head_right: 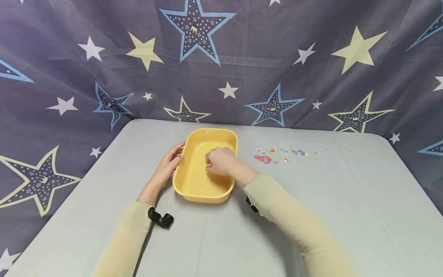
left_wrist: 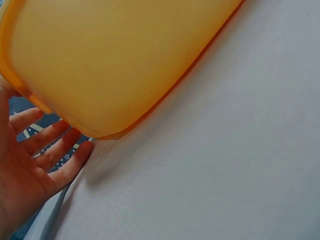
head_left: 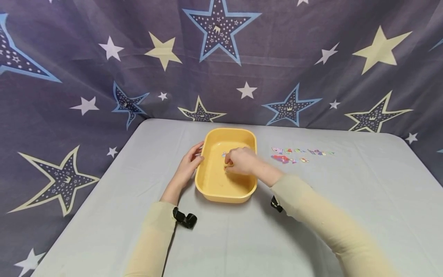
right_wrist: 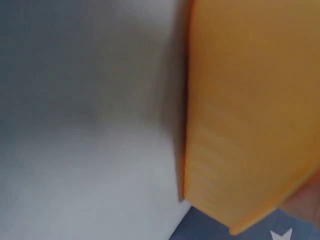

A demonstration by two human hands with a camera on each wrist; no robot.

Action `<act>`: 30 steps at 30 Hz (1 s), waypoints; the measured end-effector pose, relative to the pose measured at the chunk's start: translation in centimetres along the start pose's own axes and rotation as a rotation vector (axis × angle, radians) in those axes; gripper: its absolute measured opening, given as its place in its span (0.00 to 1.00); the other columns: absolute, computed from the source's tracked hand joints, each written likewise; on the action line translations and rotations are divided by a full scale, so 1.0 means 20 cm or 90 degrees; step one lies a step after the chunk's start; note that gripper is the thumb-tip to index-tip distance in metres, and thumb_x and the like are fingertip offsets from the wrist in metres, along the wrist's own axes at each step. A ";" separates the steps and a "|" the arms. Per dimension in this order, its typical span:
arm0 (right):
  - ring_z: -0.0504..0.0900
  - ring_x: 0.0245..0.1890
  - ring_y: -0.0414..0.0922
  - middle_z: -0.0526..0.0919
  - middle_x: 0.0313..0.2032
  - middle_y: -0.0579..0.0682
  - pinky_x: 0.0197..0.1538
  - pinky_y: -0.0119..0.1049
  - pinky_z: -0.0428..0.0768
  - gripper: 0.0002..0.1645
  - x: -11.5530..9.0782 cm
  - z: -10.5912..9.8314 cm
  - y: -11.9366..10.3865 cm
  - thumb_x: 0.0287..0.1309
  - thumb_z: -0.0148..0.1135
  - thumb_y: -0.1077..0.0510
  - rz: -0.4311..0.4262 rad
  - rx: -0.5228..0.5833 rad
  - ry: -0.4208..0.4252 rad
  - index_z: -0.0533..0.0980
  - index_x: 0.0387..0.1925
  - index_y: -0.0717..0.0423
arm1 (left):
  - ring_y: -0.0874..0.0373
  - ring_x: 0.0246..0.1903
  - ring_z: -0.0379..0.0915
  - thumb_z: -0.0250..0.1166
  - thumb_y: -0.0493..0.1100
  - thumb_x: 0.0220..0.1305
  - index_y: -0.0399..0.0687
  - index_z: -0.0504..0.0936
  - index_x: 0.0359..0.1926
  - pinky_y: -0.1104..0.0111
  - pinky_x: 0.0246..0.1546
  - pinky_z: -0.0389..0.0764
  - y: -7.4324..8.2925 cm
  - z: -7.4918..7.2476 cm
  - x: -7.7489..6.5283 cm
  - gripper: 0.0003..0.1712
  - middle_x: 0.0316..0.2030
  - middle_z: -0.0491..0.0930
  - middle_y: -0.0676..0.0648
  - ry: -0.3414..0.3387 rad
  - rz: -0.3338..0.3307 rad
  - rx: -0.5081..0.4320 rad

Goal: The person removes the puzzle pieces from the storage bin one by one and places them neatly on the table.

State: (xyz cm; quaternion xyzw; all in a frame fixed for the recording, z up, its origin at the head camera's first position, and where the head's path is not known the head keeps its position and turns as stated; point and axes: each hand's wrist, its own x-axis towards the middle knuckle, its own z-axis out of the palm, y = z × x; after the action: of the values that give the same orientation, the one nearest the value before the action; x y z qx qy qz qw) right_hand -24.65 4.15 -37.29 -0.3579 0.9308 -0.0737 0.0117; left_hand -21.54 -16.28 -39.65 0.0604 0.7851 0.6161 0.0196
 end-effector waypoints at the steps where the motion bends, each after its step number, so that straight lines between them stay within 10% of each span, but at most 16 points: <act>1: 0.75 0.28 0.38 0.78 0.25 0.40 0.36 0.35 0.72 0.09 0.00 0.01 0.00 0.47 0.64 0.47 -0.004 -0.006 -0.006 0.80 0.29 0.46 | 0.47 0.53 0.64 0.50 0.37 0.60 0.46 0.59 0.67 0.61 0.50 0.70 0.00 0.00 0.00 0.32 0.59 0.64 0.36 0.000 0.000 0.001; 30: 0.73 0.28 0.35 0.77 0.24 0.37 0.33 0.30 0.72 0.08 0.04 0.06 -0.05 0.42 0.65 0.58 0.022 0.030 -0.053 0.80 0.29 0.45 | 0.43 0.55 0.63 0.49 0.36 0.60 0.46 0.59 0.67 0.68 0.47 0.68 -0.02 0.00 0.01 0.32 0.59 0.64 0.34 -0.006 0.005 -0.004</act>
State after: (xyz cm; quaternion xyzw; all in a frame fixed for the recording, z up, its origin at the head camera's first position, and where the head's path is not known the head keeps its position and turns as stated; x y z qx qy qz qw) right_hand -24.47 2.66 -38.36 -0.3439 0.9337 -0.0802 0.0601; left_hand -21.73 -16.32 -39.96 0.0666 0.7826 0.6186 0.0214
